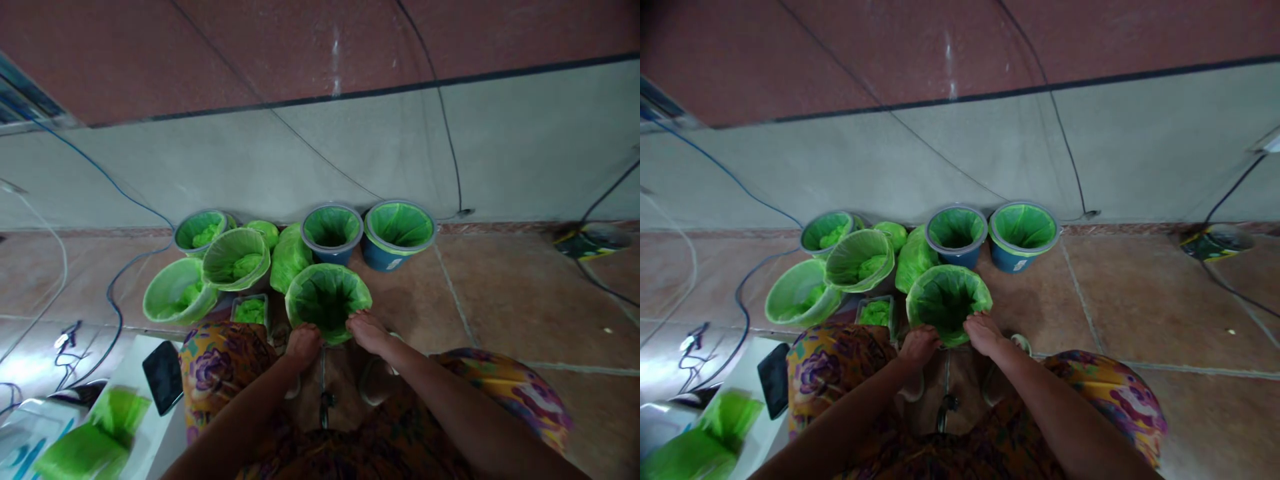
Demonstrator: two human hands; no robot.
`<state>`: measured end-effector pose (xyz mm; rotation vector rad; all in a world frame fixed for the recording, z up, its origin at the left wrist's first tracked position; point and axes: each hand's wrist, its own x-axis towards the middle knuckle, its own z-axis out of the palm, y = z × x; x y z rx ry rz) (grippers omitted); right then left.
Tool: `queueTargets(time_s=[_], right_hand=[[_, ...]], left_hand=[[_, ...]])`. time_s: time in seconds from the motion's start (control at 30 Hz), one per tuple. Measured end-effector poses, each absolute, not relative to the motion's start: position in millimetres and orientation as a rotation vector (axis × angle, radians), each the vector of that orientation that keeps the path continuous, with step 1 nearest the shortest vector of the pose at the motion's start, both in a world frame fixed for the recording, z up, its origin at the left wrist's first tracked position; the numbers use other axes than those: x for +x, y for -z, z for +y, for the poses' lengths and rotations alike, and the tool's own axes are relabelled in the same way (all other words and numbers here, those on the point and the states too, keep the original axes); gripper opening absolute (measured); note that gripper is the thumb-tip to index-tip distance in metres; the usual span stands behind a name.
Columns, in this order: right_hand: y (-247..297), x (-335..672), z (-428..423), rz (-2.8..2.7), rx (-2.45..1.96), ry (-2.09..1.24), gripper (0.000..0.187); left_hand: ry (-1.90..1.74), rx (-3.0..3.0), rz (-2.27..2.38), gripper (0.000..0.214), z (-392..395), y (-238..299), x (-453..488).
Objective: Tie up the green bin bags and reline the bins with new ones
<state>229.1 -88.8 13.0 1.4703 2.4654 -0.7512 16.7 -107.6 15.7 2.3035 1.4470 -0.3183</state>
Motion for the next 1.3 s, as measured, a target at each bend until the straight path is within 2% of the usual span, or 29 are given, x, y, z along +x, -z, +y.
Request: queueTargets(time_s=[0.23,0.53,0.67,0.87,1.1,1.3], right_hand=[[-16.6,214.9,-80.0,2.391,1.535,0.686,0.018],[-11.8,202.6,-70.8,2.347,1.611,0.602,0.027],[-17.9,200.6,-74.8,2.515,1.572,0.69,0.028],[-17.6,191.9,-105.8,2.635,1.254,0.917,0.031],[-9.2,192.2,-109.5,2.424,1.25,0.685,0.036],[-30.8,192.0,-110.9,2.494,1.311,0.698,0.037]], left_hand=[[0.32,2.244,1.456,0.013,-107.9,-20.3,9.9],[0.348,2.339,1.418,0.015,-110.8,-8.6,8.2],[0.332,2.323,1.423,0.015,-112.2,-7.5,6.2],[0.386,2.33,1.357,0.02,-110.3,-6.8,6.3],[0.471,2.411,1.256,0.026,-108.8,-5.9,9.6],[0.489,2.508,1.181,0.022,-93.4,-1.2,-8.5]])
